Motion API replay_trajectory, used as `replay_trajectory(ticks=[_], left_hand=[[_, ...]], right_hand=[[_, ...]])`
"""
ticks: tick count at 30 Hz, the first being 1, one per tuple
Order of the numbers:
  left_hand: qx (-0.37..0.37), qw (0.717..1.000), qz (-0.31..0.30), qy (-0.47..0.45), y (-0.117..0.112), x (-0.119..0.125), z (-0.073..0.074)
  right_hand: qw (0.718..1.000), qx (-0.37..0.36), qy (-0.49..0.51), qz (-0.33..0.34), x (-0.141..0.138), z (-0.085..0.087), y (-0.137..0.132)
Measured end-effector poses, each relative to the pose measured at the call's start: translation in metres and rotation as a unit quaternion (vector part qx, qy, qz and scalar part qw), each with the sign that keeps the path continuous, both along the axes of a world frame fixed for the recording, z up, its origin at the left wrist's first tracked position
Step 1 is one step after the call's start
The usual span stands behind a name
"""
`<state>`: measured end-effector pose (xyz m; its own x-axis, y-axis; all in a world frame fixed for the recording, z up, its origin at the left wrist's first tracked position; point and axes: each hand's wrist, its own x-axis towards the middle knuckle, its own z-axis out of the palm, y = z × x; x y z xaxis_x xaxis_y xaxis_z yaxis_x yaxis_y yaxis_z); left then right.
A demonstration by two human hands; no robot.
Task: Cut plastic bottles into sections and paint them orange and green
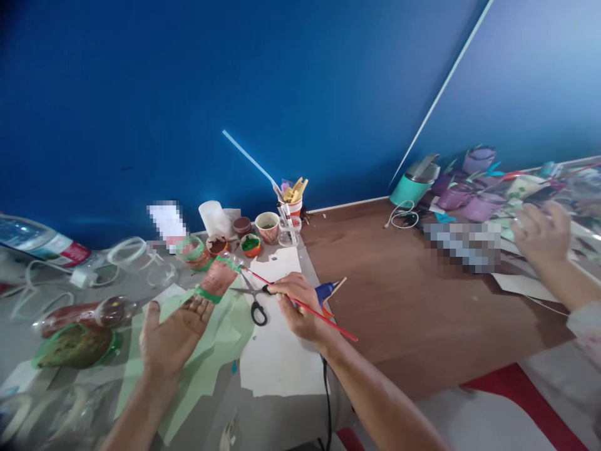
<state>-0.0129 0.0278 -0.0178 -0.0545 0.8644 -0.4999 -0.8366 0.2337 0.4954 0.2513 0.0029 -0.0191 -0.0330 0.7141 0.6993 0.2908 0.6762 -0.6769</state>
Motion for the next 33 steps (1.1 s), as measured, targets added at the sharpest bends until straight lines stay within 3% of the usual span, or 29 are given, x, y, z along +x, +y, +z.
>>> replay_trajectory(ticks=[7, 13, 20, 23, 28, 33], left_hand=[[0.004, 1.0, -0.02, -0.009, -0.001, 0.002, 0.001], [0.001, 0.999, -0.003, -0.047, 0.0, -0.002, 0.006], [0.02, 0.998, -0.027, -0.051, -0.001, -0.003, 0.004], [0.009, 0.997, -0.072, -0.039, -0.002, -0.001, 0.001], [0.0, 0.978, -0.206, -0.02, -0.011, 0.005, 0.003], [0.012, 0.963, -0.269, -0.027, -0.015, 0.004, 0.003]], right_hand=[[1.0, -0.003, -0.011, 0.009, -0.003, 0.004, -0.001], [0.999, -0.03, -0.024, -0.005, 0.001, 0.002, -0.001], [0.99, -0.095, 0.098, -0.043, 0.001, -0.009, 0.0], [0.986, -0.115, 0.116, -0.034, 0.002, -0.011, 0.0], [0.99, -0.124, 0.051, -0.038, 0.006, -0.005, -0.001], [0.991, -0.127, 0.002, 0.045, 0.01, 0.002, 0.0]])
